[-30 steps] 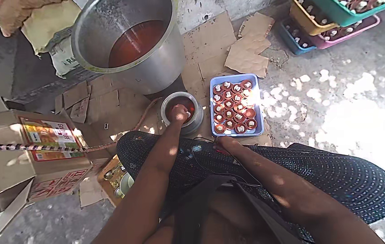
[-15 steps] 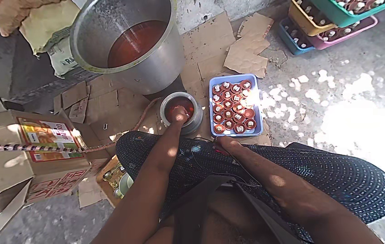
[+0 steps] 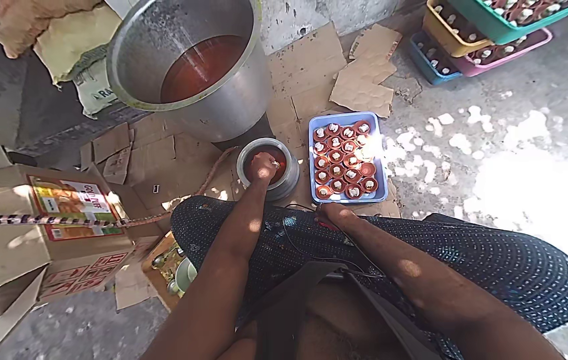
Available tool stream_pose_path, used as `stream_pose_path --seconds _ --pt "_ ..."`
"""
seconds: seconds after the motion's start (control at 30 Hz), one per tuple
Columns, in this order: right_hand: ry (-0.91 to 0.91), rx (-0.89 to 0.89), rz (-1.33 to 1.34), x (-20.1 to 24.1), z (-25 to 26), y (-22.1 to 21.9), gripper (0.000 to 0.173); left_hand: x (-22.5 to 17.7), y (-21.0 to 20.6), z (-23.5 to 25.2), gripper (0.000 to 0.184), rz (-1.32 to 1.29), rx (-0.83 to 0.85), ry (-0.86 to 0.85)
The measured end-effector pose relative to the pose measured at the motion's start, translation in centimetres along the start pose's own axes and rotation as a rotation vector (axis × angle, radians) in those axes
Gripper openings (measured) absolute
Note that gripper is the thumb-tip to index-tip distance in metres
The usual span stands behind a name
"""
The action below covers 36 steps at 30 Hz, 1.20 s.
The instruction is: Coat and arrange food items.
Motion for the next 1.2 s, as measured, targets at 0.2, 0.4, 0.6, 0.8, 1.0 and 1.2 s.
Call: stream_pose_path --seconds 0.2,0.4,0.6,0.8,1.0,1.2 --pt "-0.001 0.013 -0.013 0.2 0.0 0.1 0.042 0.6 -2.0 0.2 0.027 0.106 0.067 0.010" --pt "0.024 0.008 -0.003 0.2 0.1 -0.1 0.042 -1.2 0.3 -4.5 0.026 0.150 -0.046 -0.117" --pt "0.006 0.010 0.011 0.6 -0.3 0.4 0.042 -5.5 5.9 -13.6 0.032 0.126 0.274 0.121" --pt "0.001 0.000 0.012 0.2 -0.3 0.1 0.042 -1.8 2.2 -4.7 0.026 0.062 -0.161 -0.128" --pt "-0.024 0.004 -0.013 -0.1 -0.1 0.0 0.042 -0.2 0.8 0.0 0.030 -0.036 -0.043 -0.008" --pt "-0.027 0.016 -0.026 0.2 -0.1 0.0 0.042 0.5 -2.0 0.1 0.032 0.085 0.068 -0.023"
Point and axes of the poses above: each hand's wrist, its own z-axis towards the middle knuckle, its own y-axis out of the back of the hand, x = y × z, the point moved 10 cm from there along z, towards the middle knuckle, and after that the axes turned 14 degrees about y, right-handed, at the moved point
